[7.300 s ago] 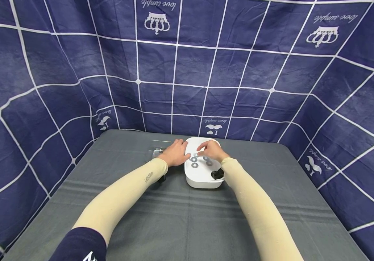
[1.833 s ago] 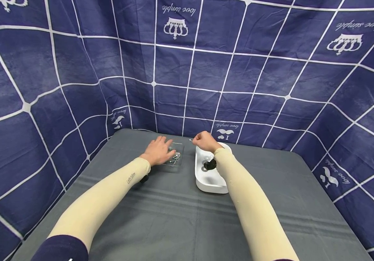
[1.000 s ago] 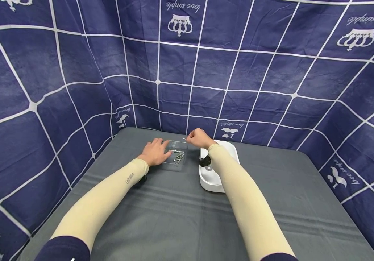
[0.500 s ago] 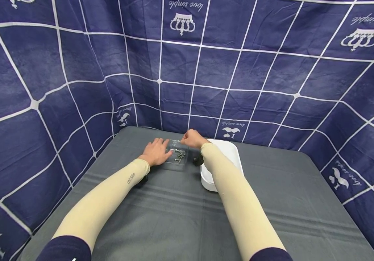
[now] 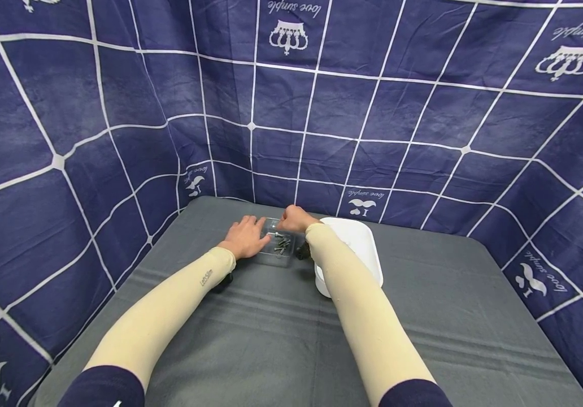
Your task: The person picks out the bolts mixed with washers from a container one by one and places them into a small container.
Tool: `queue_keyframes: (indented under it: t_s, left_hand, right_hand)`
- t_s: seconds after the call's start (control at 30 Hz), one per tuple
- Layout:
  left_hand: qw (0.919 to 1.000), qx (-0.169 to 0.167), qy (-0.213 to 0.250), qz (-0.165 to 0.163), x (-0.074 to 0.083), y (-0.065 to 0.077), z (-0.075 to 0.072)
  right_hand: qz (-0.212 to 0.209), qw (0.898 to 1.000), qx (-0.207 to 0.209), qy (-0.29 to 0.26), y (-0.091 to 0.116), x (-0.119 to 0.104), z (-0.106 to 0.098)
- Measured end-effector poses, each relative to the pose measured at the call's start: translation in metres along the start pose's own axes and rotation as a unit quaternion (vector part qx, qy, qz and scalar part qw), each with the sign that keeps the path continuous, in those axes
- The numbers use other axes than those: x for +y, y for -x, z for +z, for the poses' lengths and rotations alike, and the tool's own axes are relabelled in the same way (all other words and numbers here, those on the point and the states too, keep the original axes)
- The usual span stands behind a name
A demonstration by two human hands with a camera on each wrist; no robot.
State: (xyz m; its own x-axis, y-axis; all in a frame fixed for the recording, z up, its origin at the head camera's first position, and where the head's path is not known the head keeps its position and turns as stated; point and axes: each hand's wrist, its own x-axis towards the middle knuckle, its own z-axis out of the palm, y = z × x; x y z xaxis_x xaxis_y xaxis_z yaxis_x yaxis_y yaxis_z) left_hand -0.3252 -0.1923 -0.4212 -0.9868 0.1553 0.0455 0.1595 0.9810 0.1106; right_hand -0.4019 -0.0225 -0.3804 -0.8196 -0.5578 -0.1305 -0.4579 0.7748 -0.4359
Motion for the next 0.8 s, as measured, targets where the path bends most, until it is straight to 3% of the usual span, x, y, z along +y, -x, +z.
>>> queue_keyframes:
  t_s: [0.2,0.4,0.6,0.8]
  left_hand:
    - [1.0000,-0.001,-0.001,0.008,0.003,-0.002,0.000]
    - [0.9999,0.000,-0.004,0.010,0.004,-0.002,0.002]
    - [0.9997,0.001,-0.013,0.021,0.004,0.001,-0.001]
    - [0.9987,-0.006,-0.022,0.046,0.008,0.005,-0.017]
  right_hand:
    - [0.010,1.000,-0.004,-0.017,0.004,0.002,0.000]
    - [-0.013,1.000,0.009,-0.011,0.015,0.009,-0.001]
    - [-0.059,0.997,0.049,0.017,0.038,0.015,-0.010]
    - [-0.101,0.992,0.075,0.032,0.073,0.023,-0.025]
